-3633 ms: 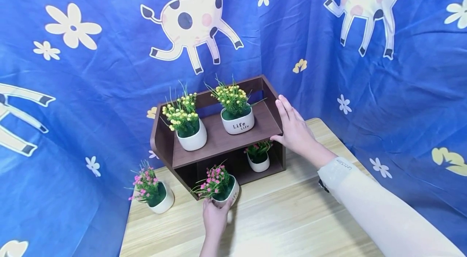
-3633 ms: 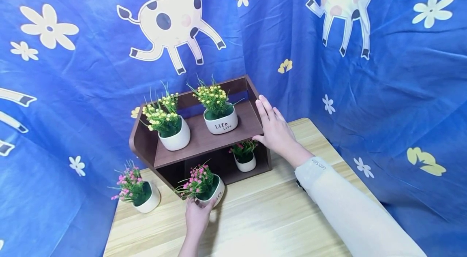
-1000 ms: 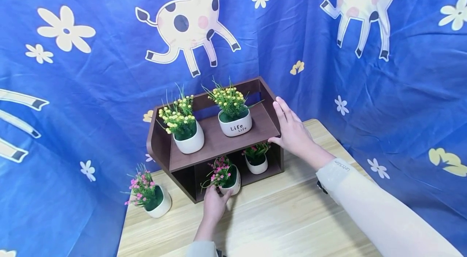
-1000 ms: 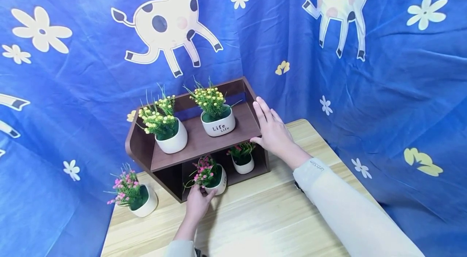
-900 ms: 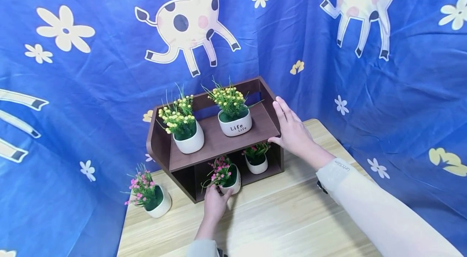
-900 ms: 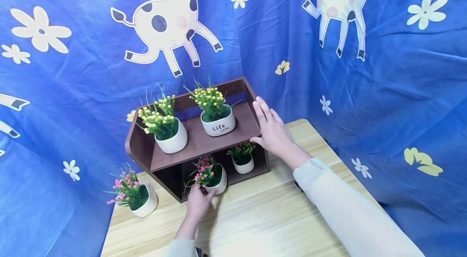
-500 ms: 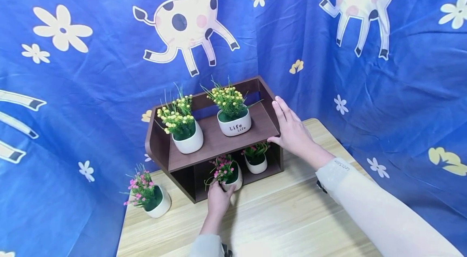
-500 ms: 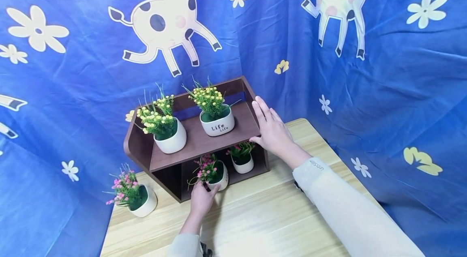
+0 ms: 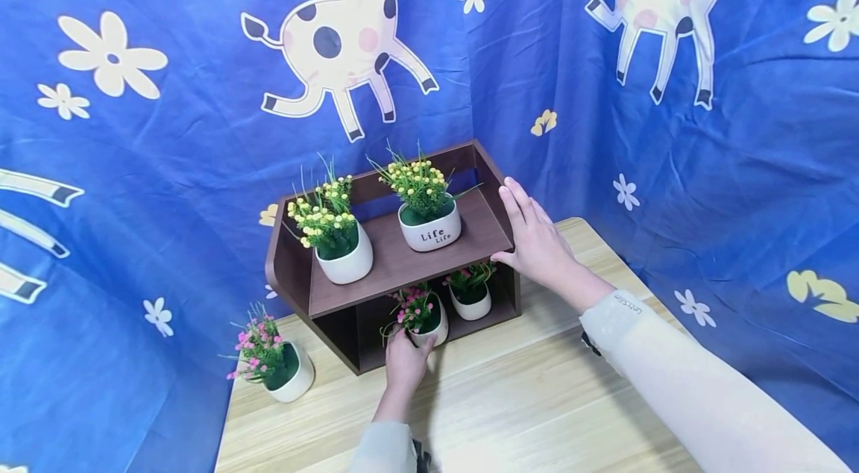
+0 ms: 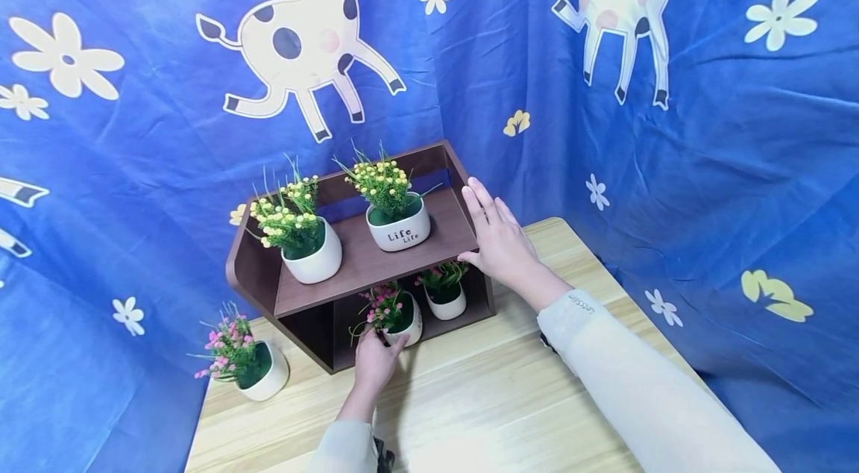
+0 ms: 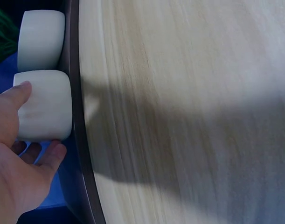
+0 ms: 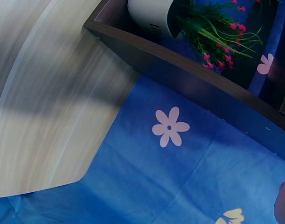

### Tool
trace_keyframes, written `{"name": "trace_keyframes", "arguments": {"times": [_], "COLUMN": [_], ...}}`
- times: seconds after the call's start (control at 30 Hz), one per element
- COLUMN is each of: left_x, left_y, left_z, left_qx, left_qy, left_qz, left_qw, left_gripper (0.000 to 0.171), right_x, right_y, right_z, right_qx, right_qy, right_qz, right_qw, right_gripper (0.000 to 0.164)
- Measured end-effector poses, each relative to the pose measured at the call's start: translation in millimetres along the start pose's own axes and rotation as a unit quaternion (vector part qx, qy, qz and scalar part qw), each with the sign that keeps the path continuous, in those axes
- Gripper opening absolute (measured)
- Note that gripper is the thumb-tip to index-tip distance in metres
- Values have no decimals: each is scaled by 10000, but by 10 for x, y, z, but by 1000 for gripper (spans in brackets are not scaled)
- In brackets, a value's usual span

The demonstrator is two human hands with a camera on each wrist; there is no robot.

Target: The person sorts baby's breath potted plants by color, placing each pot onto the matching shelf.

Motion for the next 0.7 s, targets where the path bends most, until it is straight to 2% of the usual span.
{"name": "trace_keyframes", "arguments": {"times": [0.23, 0.7], "left_x": [33, 100], "left_y": [29, 69], "left_z": [36, 44], "left_qx": [133, 222], "left_qy": [156, 152], "left_qz": [49, 64], "left_qw": [9998, 9996], "left_gripper": [64, 68], "right_x": [-1, -11], "right_y": [-11, -27], "right_z": [1, -1], "right_qx": [20, 180], "right_qy": [-51, -128], "right_qz": [-63, -169], "right_qw": [10000, 9996], "right_gripper": [138, 138]}}
Point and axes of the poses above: each hand's wrist, its own z-axis towards the middle knuckle, its own y-axis out of the palm, x = y × z, the point moved 5 cm from there along z, towards the middle knuckle, and after that the axes turned 15 degrees about -z, right-handed, at the moved point
